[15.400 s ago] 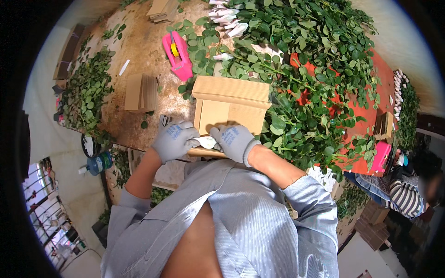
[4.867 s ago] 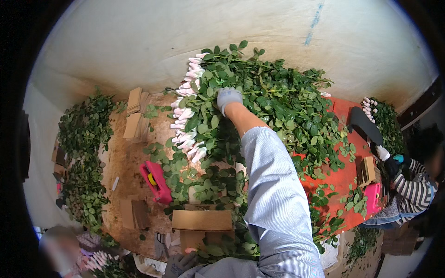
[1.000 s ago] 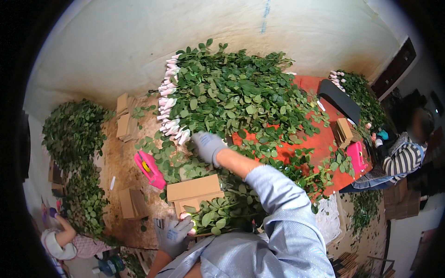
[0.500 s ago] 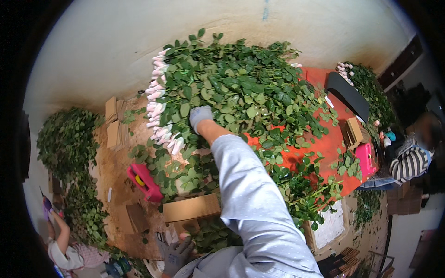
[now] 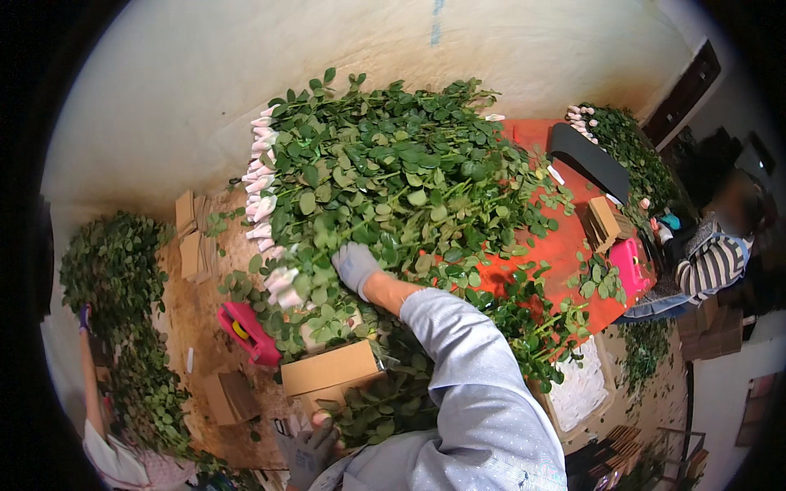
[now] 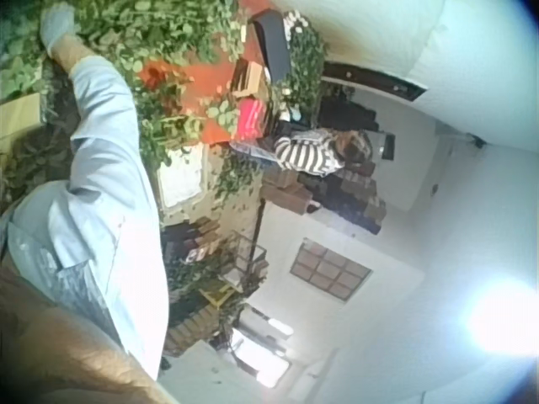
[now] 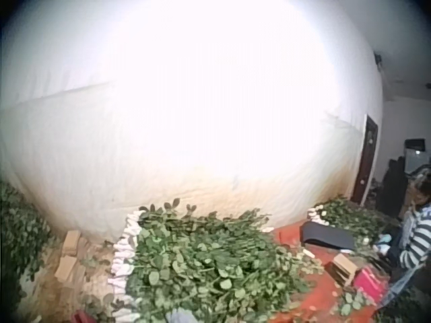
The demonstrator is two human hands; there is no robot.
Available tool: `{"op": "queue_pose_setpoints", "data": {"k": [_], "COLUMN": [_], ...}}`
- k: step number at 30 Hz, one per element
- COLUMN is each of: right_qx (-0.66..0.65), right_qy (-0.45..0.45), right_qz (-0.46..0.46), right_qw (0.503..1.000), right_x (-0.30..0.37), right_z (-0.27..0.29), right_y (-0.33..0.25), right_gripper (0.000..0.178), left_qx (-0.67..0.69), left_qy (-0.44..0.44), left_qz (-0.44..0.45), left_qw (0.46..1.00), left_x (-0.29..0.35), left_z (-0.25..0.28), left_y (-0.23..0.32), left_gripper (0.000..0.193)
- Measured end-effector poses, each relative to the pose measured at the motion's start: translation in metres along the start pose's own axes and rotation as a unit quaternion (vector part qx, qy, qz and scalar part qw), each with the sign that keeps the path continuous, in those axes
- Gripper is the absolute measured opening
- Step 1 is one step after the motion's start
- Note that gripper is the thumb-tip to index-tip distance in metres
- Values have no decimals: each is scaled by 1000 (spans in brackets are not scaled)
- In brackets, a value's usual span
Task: The person arranges rose stems with green leaves into a cardboard box, then closes and seals it with tape. They repeat the process with a second box, placing roses and leaves inside, closing the lid, and taping it shut. The person also handles a black box, placing a single rose inside and closing it.
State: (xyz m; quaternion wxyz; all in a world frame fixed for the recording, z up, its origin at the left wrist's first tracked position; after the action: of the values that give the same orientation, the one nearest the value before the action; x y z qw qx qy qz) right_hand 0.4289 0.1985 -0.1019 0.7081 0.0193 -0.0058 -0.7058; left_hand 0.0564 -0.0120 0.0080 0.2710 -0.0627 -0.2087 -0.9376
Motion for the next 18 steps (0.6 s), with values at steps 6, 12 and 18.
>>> {"op": "queue_pose_setpoints", "data": {"k": [6, 12, 18], "right_qx": [56, 144, -18], "right_qy": [-45, -119, -95], "right_qz": [46, 49, 3], "right_qw": [996, 981, 995], "right_x": [60, 76, 89], "right_z": [36, 69, 75], "right_y": [-33, -48, -54], "right_gripper": [18, 34, 40], "left_qx": [-70, 1, 10], "left_qy": [42, 6, 21], "left_qz": [-50, -32, -23], "left_qw": [995, 999, 999], "left_x": [-3, -9, 1], "left_z": [12, 23, 13], "left_y": [8, 19, 15], "left_gripper": [47, 38, 42]}}
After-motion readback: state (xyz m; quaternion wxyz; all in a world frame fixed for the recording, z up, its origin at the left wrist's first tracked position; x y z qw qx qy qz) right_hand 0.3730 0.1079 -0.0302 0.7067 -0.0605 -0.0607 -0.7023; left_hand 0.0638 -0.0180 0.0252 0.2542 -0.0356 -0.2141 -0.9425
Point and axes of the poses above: each hand's wrist, its own x-axis away from the middle knuckle, its own z-axis out of the back of the hand, y = z × x, the point moved 3 cm from there along -x, towards the middle knuckle, and after that the axes turned 7 degrees about -y, right-handed, at the moved point
